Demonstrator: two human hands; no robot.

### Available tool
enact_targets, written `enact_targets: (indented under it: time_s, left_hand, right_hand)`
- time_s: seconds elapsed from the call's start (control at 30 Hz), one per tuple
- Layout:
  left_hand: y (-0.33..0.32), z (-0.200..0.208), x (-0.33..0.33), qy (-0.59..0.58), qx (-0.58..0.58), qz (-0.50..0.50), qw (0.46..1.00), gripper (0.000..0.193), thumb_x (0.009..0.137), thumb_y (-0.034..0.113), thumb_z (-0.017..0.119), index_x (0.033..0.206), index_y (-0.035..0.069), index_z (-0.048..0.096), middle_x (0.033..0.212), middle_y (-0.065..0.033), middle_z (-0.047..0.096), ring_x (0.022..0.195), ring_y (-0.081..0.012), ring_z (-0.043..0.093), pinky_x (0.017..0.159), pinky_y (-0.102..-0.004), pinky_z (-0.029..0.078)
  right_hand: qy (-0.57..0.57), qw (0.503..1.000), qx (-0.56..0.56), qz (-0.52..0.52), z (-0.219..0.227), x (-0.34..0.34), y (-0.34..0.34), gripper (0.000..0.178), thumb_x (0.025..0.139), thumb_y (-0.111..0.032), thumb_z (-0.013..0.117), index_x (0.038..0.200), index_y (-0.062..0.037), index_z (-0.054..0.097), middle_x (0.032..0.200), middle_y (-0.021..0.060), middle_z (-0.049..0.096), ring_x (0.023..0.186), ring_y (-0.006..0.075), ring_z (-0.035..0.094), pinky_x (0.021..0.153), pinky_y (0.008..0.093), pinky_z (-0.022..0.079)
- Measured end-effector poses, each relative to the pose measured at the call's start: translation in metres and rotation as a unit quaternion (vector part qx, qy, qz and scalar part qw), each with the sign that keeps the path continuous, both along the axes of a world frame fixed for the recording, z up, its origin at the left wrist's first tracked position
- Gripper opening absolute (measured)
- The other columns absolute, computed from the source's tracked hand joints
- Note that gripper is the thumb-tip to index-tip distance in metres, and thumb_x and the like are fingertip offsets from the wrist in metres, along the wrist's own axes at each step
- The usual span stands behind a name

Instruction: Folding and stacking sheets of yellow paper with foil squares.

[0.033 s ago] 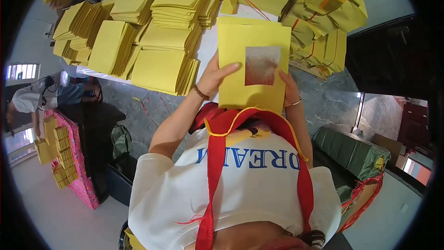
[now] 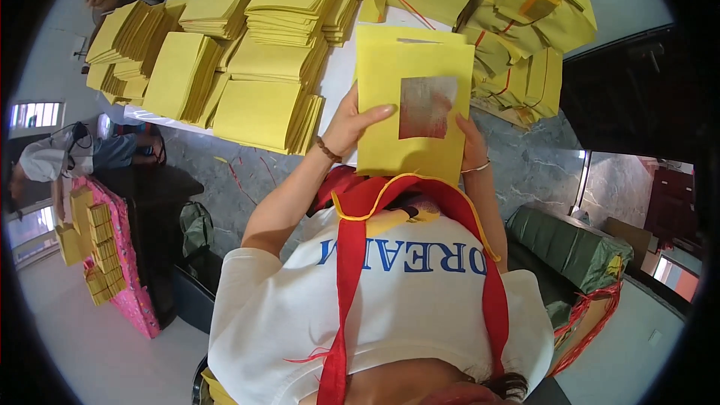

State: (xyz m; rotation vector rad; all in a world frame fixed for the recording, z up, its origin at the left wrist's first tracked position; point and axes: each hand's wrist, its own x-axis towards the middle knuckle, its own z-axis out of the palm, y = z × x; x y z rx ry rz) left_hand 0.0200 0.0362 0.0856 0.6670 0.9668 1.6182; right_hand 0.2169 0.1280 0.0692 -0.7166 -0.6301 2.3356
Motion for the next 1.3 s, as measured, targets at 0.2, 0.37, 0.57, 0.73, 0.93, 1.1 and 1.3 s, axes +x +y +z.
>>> enact_targets:
  time_s: [0.2,0.37,0.57,0.73,0.93,1.1,1.3]
  left_hand:
    - [0.006,-0.015,0.005,0.017,-0.003,0.017,1.000,0.049,0.075,0.006,0.063,0.118,0.003,0.040,0.106,-0.0051,0.053,0.093,-0.0108,0.052,0.079,-0.0257,0.043]
    - [-0.006,-0.030,0.001,0.001,-0.039,-0.019,0.999,0.045,0.076,0.005,0.061,0.117,0.002,0.043,0.109,-0.0073,0.053,0.095,-0.0122,0.052,0.080,-0.0262,0.043]
    - [0.008,0.021,-0.039,0.025,0.073,0.011,0.997,0.049,0.074,0.006,0.062,0.119,0.002,0.042,0.105,-0.0080,0.056,0.096,-0.0132,0.052,0.082,-0.0258,0.042]
    - [0.020,0.095,-0.079,0.203,0.094,-0.065,0.973,0.053,0.072,0.009,0.066,0.119,0.002,0.043,0.103,-0.0080,0.057,0.094,-0.0129,0.052,0.082,-0.0262,0.042]
    - [0.020,0.114,-0.076,0.481,-0.025,-0.193,0.855,0.040,0.073,0.013,0.066,0.108,0.001,0.053,0.089,-0.0036,0.061,0.079,-0.0092,0.055,0.070,-0.0230,0.045]
    - [0.022,0.075,-0.080,0.285,-0.002,-0.078,0.955,0.027,0.076,0.011,0.063,0.100,0.001,0.057,0.084,-0.0019,0.062,0.074,-0.0078,0.055,0.065,-0.0217,0.045]
    - [0.031,-0.003,-0.055,0.137,-0.016,0.039,0.990,0.025,0.076,0.011,0.063,0.099,0.002,0.058,0.091,-0.0029,0.061,0.082,-0.0087,0.054,0.072,-0.0228,0.043]
  right_hand:
    - [-0.005,0.998,0.023,-0.065,0.006,-0.009,-0.003,0.036,0.084,-0.014,0.050,0.118,-0.0056,0.042,0.095,0.0004,0.054,0.081,0.0114,0.056,0.070,0.0262,0.048]
    - [-0.120,0.988,0.090,0.043,-0.009,0.015,-0.016,0.029,0.081,-0.010,0.055,0.108,-0.0075,0.048,0.091,-0.0008,0.054,0.079,0.0090,0.055,0.068,0.0236,0.046]
    - [-0.169,0.971,0.132,0.105,-0.011,0.023,-0.015,0.018,0.078,-0.009,0.060,0.095,-0.0068,0.053,0.086,-0.0022,0.056,0.078,0.0076,0.053,0.067,0.0222,0.044]
    - [-0.245,0.920,0.263,0.156,0.018,0.021,0.003,0.017,0.080,-0.013,0.059,0.094,-0.0054,0.054,0.084,-0.0027,0.057,0.077,0.0063,0.052,0.068,0.0223,0.043]
    - [-0.331,0.831,0.407,0.185,0.096,0.014,0.019,0.027,0.082,-0.017,0.056,0.104,-0.0015,0.053,0.087,0.0015,0.058,0.076,0.0076,0.051,0.068,0.0238,0.043]
    - [-0.333,0.760,0.543,0.132,0.131,0.025,0.032,0.034,0.074,-0.006,0.060,0.106,-0.0013,0.051,0.094,0.0024,0.057,0.085,0.0106,0.052,0.073,0.0228,0.042]
    - [-0.140,0.941,0.308,-0.029,0.019,0.055,0.063,0.050,0.067,0.000,0.062,0.115,-0.0021,0.046,0.106,0.0048,0.054,0.094,0.0141,0.052,0.081,0.0277,0.042]
